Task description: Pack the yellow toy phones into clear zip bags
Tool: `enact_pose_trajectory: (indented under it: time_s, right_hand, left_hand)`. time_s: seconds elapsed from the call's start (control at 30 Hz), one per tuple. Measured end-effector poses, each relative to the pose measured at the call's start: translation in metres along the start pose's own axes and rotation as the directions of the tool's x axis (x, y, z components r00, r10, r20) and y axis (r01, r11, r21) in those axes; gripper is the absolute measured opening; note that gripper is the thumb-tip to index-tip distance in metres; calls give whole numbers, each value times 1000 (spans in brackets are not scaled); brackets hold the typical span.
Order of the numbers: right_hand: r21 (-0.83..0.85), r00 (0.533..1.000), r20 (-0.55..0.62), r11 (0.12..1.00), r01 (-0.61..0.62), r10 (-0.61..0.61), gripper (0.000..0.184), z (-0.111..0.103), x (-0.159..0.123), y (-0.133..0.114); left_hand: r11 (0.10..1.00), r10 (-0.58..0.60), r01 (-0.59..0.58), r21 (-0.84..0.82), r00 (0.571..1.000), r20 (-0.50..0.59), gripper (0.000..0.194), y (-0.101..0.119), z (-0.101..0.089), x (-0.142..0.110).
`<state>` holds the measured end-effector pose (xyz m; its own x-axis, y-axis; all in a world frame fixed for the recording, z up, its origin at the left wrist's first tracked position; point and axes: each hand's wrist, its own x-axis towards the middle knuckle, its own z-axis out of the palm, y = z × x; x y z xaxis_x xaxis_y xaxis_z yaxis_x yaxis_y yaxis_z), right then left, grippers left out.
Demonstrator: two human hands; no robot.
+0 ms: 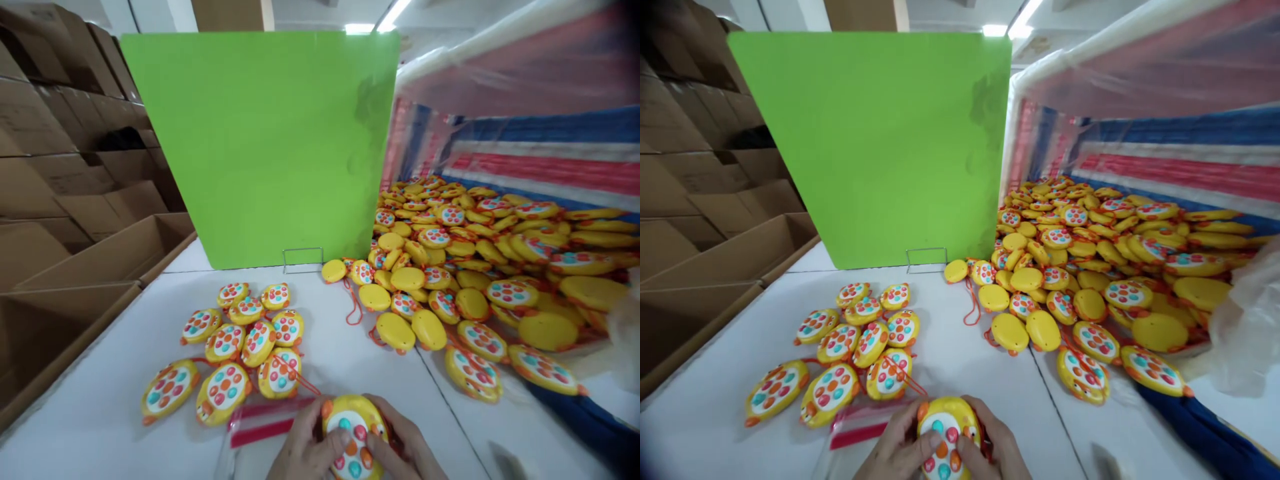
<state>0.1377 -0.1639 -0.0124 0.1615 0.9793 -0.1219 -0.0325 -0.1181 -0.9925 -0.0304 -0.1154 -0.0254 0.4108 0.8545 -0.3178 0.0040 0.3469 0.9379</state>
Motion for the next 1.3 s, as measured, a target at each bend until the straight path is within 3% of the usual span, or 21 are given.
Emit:
enact_pose_trajectory:
  time_s: [0.1, 0.27, 0.4, 0.53, 0.63, 0.73, 0.8, 0.93, 1.0, 1.1, 1.2, 1.3]
  right_hand:
    - [-61, 999, 54, 998, 11, -8, 39, 2, 2, 0]
    - [-68, 985, 152, 994, 90, -79, 31, 10, 7, 12]
    - [-12, 989, 129, 997, 70, -68, 30, 15, 0, 22]
    - [-109, 989, 134, 991, 78, -64, 29, 19, -1, 14]
    - [-265, 972, 219, 954, 139, -81, 24, 25, 6, 4]
    - [-315, 958, 275, 934, 169, -80, 19, 29, 12, -1]
    - [-302, 970, 225, 939, 162, -95, 23, 27, 13, -1]
    - [-276, 991, -75, 957, 88, -113, 32, 10, 5, 8]
    - [-178, 997, -48, 983, 51, -60, 34, 8, -2, 16]
    - [81, 998, 57, 996, 22, -27, 47, 18, -9, 30]
    - [256, 996, 34, 964, 69, -80, 57, 37, -8, 43]
    - [271, 987, 36, 952, 141, -156, 55, 47, -3, 54]
  left_hand:
    - [989, 32, -41, 142, 997, 64, 50, 6, -3, -5]
    - [919, 96, -48, 390, 990, -105, 55, -5, -2, -7]
    - [933, 127, -54, 356, 975, -185, 56, -21, -1, -12]
    - [965, 116, -42, 258, 954, -276, 57, -18, 1, -22]
    - [964, 76, -36, 265, 987, -142, 50, -5, 2, -20]
    - [961, 37, -24, 274, 998, -42, 34, 3, 2, -10]
    - [986, 0, 12, 166, 997, -73, 31, 4, 3, -7]
    - [974, -95, 46, -224, 972, -213, 42, 3, 5, -10]
    - [945, -144, 58, -321, 957, -251, 47, 2, 7, -12]
    - [918, -148, 57, -393, 967, -206, 48, -6, 10, -11]
    - [867, -142, 47, -497, 977, -156, 57, -24, 10, -9]
    - [859, -170, 50, -509, 967, -191, 68, -42, 3, -11]
